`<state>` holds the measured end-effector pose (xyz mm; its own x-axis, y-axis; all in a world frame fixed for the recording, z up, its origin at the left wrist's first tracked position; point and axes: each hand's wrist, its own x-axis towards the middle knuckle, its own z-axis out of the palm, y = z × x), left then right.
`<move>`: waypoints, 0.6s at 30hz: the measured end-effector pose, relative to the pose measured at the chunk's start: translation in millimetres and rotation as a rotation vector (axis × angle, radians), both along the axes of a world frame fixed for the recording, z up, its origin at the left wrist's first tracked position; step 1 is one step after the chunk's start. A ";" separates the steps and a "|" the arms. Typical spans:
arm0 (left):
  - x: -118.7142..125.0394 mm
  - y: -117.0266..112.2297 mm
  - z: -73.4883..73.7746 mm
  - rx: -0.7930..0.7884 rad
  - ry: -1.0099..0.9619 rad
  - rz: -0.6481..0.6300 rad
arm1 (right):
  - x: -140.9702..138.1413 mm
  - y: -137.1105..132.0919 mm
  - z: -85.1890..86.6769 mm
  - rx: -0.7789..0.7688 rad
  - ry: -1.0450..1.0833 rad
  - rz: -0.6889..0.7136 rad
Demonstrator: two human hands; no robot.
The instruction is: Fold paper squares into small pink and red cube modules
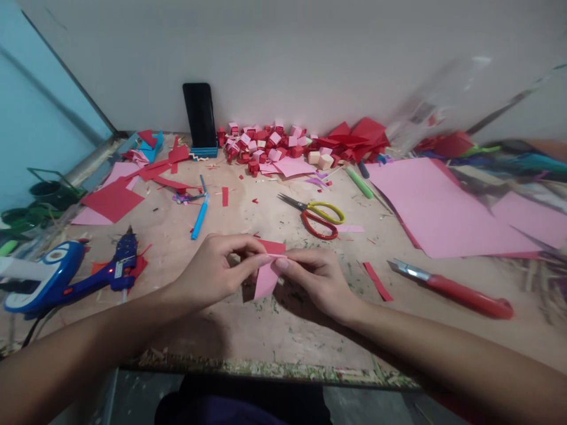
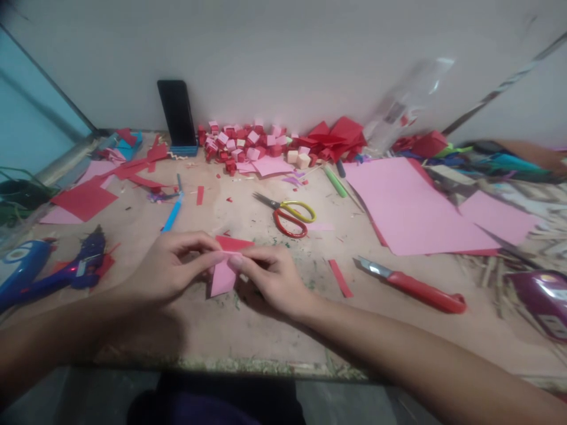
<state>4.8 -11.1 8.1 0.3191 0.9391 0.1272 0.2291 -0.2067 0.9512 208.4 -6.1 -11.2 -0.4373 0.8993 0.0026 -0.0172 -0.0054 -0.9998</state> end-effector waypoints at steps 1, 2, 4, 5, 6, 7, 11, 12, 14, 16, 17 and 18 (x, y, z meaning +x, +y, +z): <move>0.1 0.0 -0.1 -0.032 -0.034 0.007 | -0.4 0.0 0.6 -0.018 0.001 0.009; 0.0 0.2 0.0 -0.061 -0.067 0.016 | -0.9 0.1 1.5 -0.036 -0.004 0.019; -0.3 0.9 0.8 -0.111 -0.115 0.043 | -1.7 1.0 3.6 -0.064 -0.029 0.052; -0.6 1.5 1.4 -0.132 -0.131 0.056 | -1.8 1.5 4.5 -0.073 -0.045 0.068; -0.9 2.3 2.1 -0.154 -0.144 0.063 | -1.7 2.0 5.0 -0.076 -0.060 0.076; -1.2 3.1 2.7 -0.174 -0.158 0.066 | -1.5 2.5 5.2 -0.072 -0.069 0.072; -2.7 5.6 3.2 -0.235 -0.214 0.042 | -0.4 3.2 3.2 -0.030 -0.086 0.023; -3.0 5.8 3.1 -0.238 -0.218 0.038 | -0.5 3.2 2.6 -0.022 -0.089 0.014; -3.4 5.8 2.8 -0.237 -0.221 0.035 | -1.1 3.1 1.6 -0.016 -0.095 0.002; -3.3 5.8 2.7 -0.237 -0.230 0.037 | -2.1 2.9 1.2 -0.015 -0.099 -0.006; -3.1 6.0 2.6 -0.236 -0.232 0.040 | -2.6 2.9 1.2 -0.017 -0.100 -0.008; -2.9 6.4 2.4 -0.235 -0.230 0.043 | -3.1 2.8 1.2 -0.018 -0.100 -0.013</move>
